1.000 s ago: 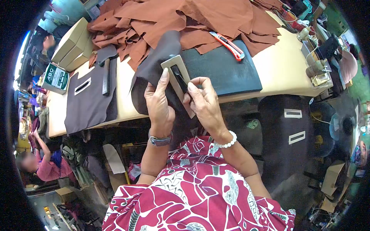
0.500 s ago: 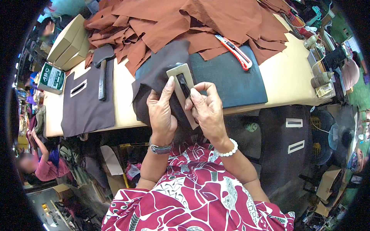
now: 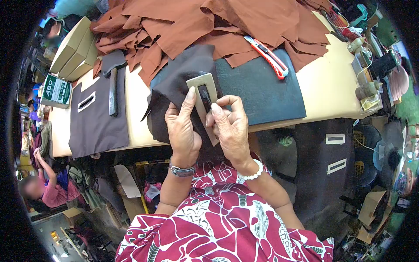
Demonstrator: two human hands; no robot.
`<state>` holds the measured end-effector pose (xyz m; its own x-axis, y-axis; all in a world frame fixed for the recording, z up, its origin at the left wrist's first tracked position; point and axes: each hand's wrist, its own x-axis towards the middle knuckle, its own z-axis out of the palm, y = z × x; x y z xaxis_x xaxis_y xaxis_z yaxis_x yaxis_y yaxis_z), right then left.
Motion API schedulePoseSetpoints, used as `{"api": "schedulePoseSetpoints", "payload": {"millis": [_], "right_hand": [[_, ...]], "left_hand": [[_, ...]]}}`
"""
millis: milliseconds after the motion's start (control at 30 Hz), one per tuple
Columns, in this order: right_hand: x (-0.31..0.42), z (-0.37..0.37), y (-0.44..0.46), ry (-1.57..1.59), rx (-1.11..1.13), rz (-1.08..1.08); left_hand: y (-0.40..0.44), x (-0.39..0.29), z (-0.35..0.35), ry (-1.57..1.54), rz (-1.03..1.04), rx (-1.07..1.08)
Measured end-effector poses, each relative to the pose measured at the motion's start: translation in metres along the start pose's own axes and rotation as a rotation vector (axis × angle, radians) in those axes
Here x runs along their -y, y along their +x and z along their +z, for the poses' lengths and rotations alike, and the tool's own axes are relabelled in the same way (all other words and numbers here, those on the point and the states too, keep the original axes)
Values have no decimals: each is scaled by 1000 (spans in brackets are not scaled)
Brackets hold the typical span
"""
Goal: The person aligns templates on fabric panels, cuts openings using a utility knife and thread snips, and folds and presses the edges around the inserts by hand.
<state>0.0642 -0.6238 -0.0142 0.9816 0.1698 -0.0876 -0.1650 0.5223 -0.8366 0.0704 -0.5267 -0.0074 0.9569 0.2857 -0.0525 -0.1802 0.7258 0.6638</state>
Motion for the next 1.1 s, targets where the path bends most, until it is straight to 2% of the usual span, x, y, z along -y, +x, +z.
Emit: {"api": "schedulePoseSetpoints", "payload": {"millis": [300, 633, 1100], "right_hand": [[-6, -3, 2, -37, 1, -2], [14, -13, 7, 15, 34, 146], [18, -17, 14, -61, 57, 124]], "left_hand": [[2, 4, -8, 14, -24, -38], [10, -2, -9, 191, -1, -14], [10, -10, -7, 275, -38, 29]]}}
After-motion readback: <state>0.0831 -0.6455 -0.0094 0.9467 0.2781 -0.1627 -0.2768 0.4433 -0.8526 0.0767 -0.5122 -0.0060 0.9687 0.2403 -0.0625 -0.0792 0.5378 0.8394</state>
